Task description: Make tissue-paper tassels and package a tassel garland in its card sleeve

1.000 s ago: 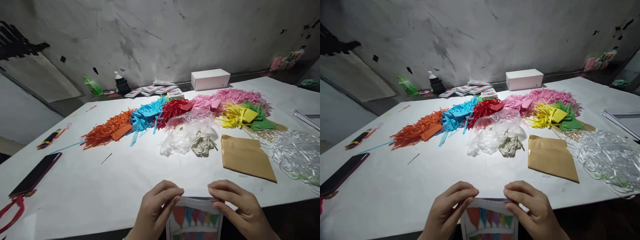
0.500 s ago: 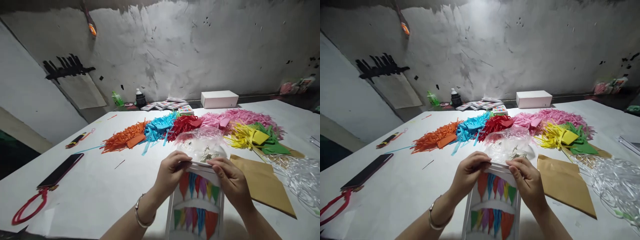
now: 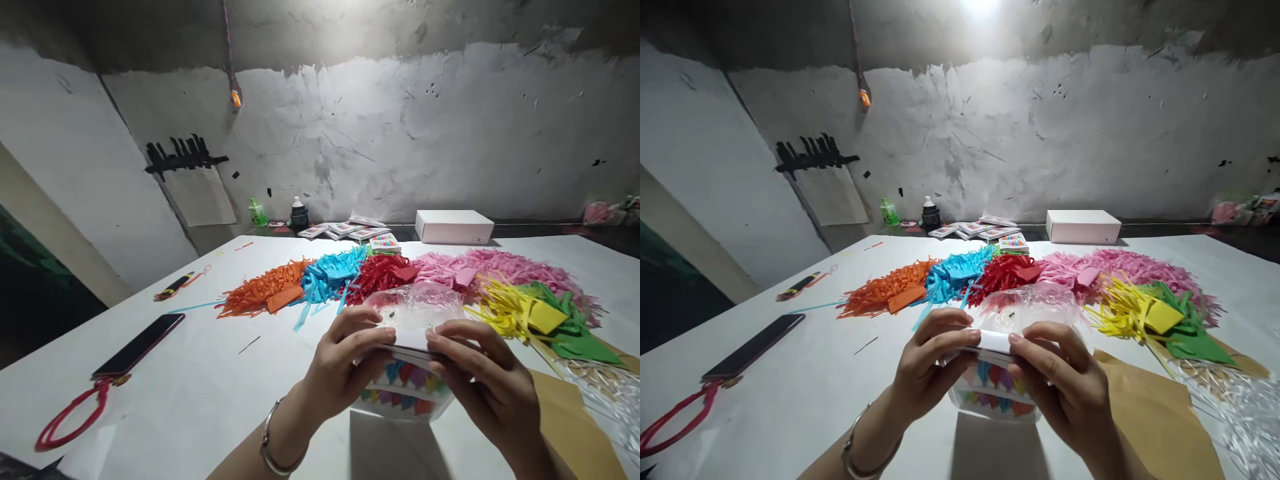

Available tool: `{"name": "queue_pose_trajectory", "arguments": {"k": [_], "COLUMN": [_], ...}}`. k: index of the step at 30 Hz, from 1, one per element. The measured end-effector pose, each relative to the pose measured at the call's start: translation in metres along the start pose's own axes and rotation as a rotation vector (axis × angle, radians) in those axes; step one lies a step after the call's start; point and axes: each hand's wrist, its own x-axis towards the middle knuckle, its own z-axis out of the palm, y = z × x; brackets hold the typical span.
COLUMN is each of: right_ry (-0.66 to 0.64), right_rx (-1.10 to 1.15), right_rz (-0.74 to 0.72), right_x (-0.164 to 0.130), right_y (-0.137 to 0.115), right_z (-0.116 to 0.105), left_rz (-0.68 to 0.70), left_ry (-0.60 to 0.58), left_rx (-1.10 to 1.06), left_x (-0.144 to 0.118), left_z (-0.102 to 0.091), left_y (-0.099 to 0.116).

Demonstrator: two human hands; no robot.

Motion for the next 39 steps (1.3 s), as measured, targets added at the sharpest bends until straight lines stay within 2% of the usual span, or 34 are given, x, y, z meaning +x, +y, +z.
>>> {"name": "queue_pose_trajectory", "arguments": {"k": [5, 8, 11, 13, 15, 17, 18, 19, 20, 21, 22, 24, 26, 28, 32, 34, 37, 39], "right_ry": [-0.013, -0.023, -0.011, 0.003, 0.02, -0.021, -0.076, -0.192, -0.276, -0.28, -0.242, -0.326, -0.419, -0.511, -0.757, -0.846, -0.829, -0.778], "right_rx": [0.098, 0.079, 0.132, 0.09, -0.123, -0.385, -0.452, -0.479, -0.473, -0.468, -0.492, -0.501, -0.499, -0.461, -0.279, -0.23, -0.313, -0.369], "right_rz": [0.068, 0.058, 0.122, 0.176, 0.156, 0.059, -0.013, -0.051, -0.154, -0.226, -0.229, -0.274, -0.241, -0.186, -0.073, 0.073, 0.425, 0.548], "right_x": [0.011, 0.013, 0.017, 0.02, 0.016, -0.003, -0.019, -0.039, -0.061, -0.084, -0.106, -0.141, -0.16, -0.165, -0.157, -0.148, -0.131, -0.117], "right_y": [-0.004, -0.002, 0.001, 0.002, 0.001, -0.004, -0.008, -0.012, -0.015, -0.018, -0.019, -0.018, -0.014, -0.011, -0.011, -0.012, -0.007, 0.002], "right_z": [0.001, -0.002, -0.005, -0.004, 0.006, 0.026, 0.039, 0.055, 0.071, 0.087, 0.102, 0.122, 0.13, 0.129, 0.117, 0.111, 0.106, 0.108], "left_rz": [-0.081, -0.131, -0.205, -0.335, -0.577, -0.847, -0.939, -0.999, -1.049, -1.093, -1.135, -1.204, -1.248, -1.269, -1.274, -1.268, -1.256, -1.251], "left_ry": [-0.054, 0.004, 0.069, 0.088, 0.079, 0.052, 0.041, 0.031, 0.026, 0.022, 0.02, 0.019, 0.013, 0.004, -0.003, 0.002, 0.01, 0.013], "left_rx": [-0.129, -0.179, -0.226, -0.242, -0.284, -0.365, -0.403, -0.426, -0.438, -0.444, -0.445, -0.444, -0.442, -0.438, -0.425, -0.424, -0.423, -0.429], "left_x": [0.0, 0.0, 0.004, 0.006, 0.004, -0.006, -0.015, -0.027, -0.04, -0.055, -0.069, -0.094, -0.112, -0.12, -0.122, -0.121, -0.122, -0.123], "left_z": [-0.009, -0.005, 0.001, 0.007, 0.015, 0.028, 0.037, 0.045, 0.054, 0.062, 0.07, 0.081, 0.088, 0.091, 0.091, 0.091, 0.09, 0.09], "left_y": [0.003, 0.007, 0.009, 0.005, -0.007, -0.026, -0.036, -0.046, -0.056, -0.064, -0.071, -0.082, -0.089, -0.094, -0.098, -0.098, -0.098, -0.098]}}
